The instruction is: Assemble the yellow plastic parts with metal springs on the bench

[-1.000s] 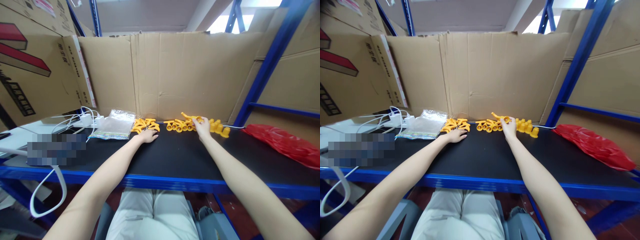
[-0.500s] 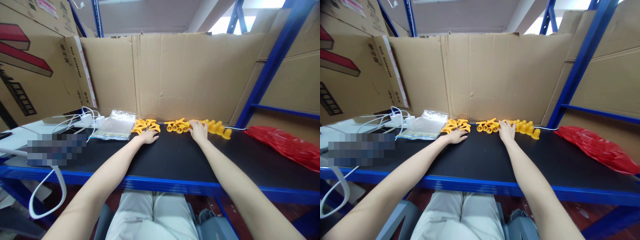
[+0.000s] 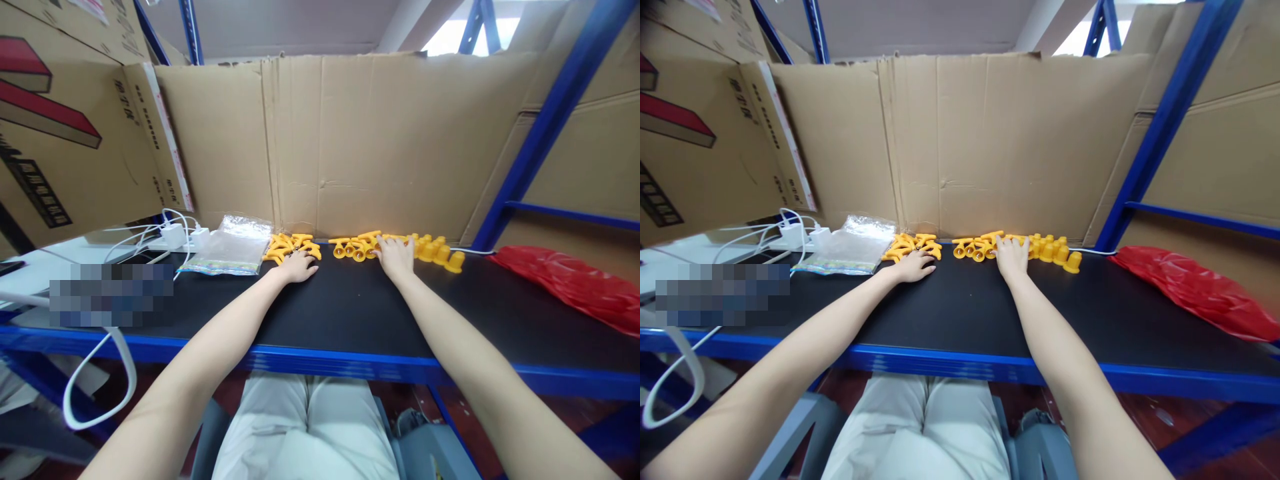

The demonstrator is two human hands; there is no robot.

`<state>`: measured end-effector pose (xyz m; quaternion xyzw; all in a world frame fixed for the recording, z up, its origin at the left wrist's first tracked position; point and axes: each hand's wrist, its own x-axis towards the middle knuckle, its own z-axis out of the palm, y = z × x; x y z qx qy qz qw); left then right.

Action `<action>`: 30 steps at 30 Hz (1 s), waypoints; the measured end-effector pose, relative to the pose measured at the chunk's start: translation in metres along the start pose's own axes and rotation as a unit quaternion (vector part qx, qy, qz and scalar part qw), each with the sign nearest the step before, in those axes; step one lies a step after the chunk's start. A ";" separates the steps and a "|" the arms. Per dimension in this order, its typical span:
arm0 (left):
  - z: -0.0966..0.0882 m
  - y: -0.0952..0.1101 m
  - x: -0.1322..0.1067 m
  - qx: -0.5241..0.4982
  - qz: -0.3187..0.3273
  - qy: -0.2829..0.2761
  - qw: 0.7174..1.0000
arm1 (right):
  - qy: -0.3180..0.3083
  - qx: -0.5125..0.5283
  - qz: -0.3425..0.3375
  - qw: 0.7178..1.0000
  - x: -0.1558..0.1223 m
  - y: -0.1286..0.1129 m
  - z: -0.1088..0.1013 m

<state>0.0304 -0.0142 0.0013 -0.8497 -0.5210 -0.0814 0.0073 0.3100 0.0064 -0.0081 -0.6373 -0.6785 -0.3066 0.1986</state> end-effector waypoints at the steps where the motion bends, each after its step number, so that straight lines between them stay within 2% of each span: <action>1: 0.000 0.000 0.000 0.003 -0.010 0.005 1.000 | -0.001 -0.006 -0.003 1.000 0.001 -0.001 0.000; 8: 0.004 -0.008 0.001 0.011 -0.065 0.017 0.998 | -0.007 -0.004 0.005 1.000 0.002 -0.003 -0.003; 16: 0.005 -0.011 0.004 0.022 -0.065 0.013 0.998 | -0.006 -0.012 0.018 1.000 0.001 -0.003 -0.006; 30: 0.001 -0.012 0.004 0.023 -0.069 0.033 0.997 | 0.014 0.085 0.059 0.994 0.000 -0.001 0.003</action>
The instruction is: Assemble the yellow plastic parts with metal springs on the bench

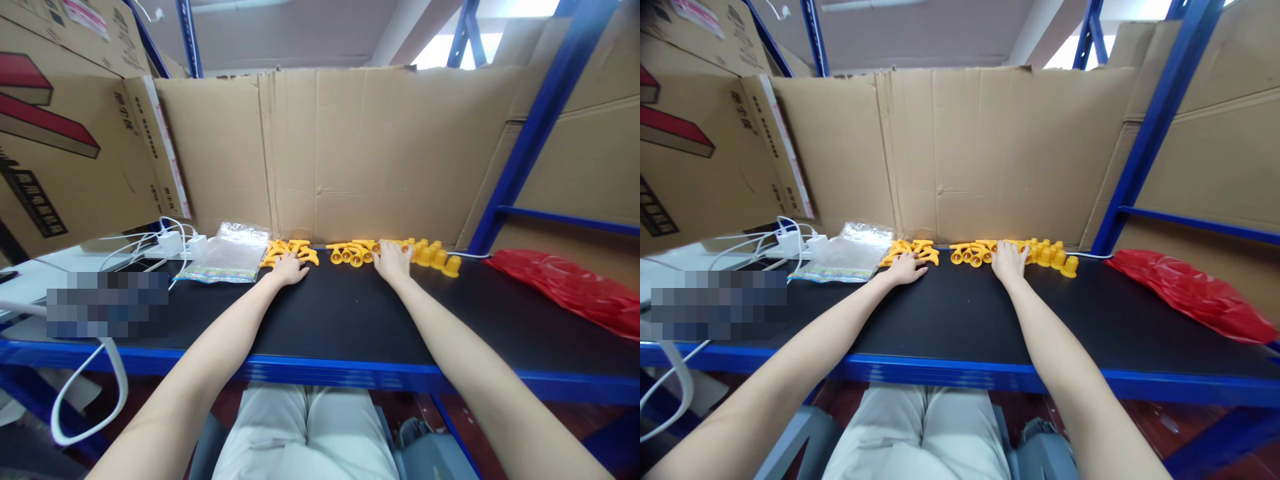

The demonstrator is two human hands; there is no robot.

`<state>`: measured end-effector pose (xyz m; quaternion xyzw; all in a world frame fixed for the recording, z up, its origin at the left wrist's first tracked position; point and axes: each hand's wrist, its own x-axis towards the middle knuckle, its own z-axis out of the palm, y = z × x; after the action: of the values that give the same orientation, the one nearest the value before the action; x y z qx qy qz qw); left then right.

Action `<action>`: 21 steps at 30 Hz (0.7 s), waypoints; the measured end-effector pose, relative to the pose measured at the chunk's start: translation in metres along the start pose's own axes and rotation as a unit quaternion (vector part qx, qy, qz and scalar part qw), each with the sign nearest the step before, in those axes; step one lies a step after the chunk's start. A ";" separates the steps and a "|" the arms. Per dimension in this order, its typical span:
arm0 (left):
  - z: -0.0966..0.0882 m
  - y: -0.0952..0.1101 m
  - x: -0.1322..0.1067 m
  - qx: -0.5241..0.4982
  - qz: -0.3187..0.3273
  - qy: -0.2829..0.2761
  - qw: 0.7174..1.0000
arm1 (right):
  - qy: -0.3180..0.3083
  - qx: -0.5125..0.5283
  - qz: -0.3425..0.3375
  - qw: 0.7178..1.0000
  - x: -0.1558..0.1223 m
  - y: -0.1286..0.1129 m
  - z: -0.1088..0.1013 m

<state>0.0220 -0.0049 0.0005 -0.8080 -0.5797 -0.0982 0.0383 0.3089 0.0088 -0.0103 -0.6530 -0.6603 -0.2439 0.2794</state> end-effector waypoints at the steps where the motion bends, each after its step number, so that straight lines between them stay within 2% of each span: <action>1: 0.000 -0.001 0.000 -0.002 0.000 0.005 1.000 | -0.003 0.006 0.001 1.000 0.000 0.000 0.000; 8: 0.003 -0.006 0.002 -0.015 0.001 0.063 0.998 | 0.010 0.044 0.025 0.999 0.001 -0.002 -0.003; 13: 0.005 -0.007 0.005 -0.012 -0.013 0.055 0.998 | 0.047 0.069 0.077 0.994 0.008 0.006 -0.023; 18: 0.005 -0.007 0.007 -0.012 -0.029 0.067 0.997 | 0.075 0.059 0.168 0.981 0.016 0.034 -0.046; 21: 0.005 -0.011 0.010 -0.068 -0.064 0.084 0.992 | 0.039 0.029 0.264 0.963 0.016 0.054 -0.050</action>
<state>0.0154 0.0084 -0.0029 -0.7587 -0.6170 -0.2074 0.0254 0.3653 -0.0122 0.0343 -0.7862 -0.4596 -0.1674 0.3777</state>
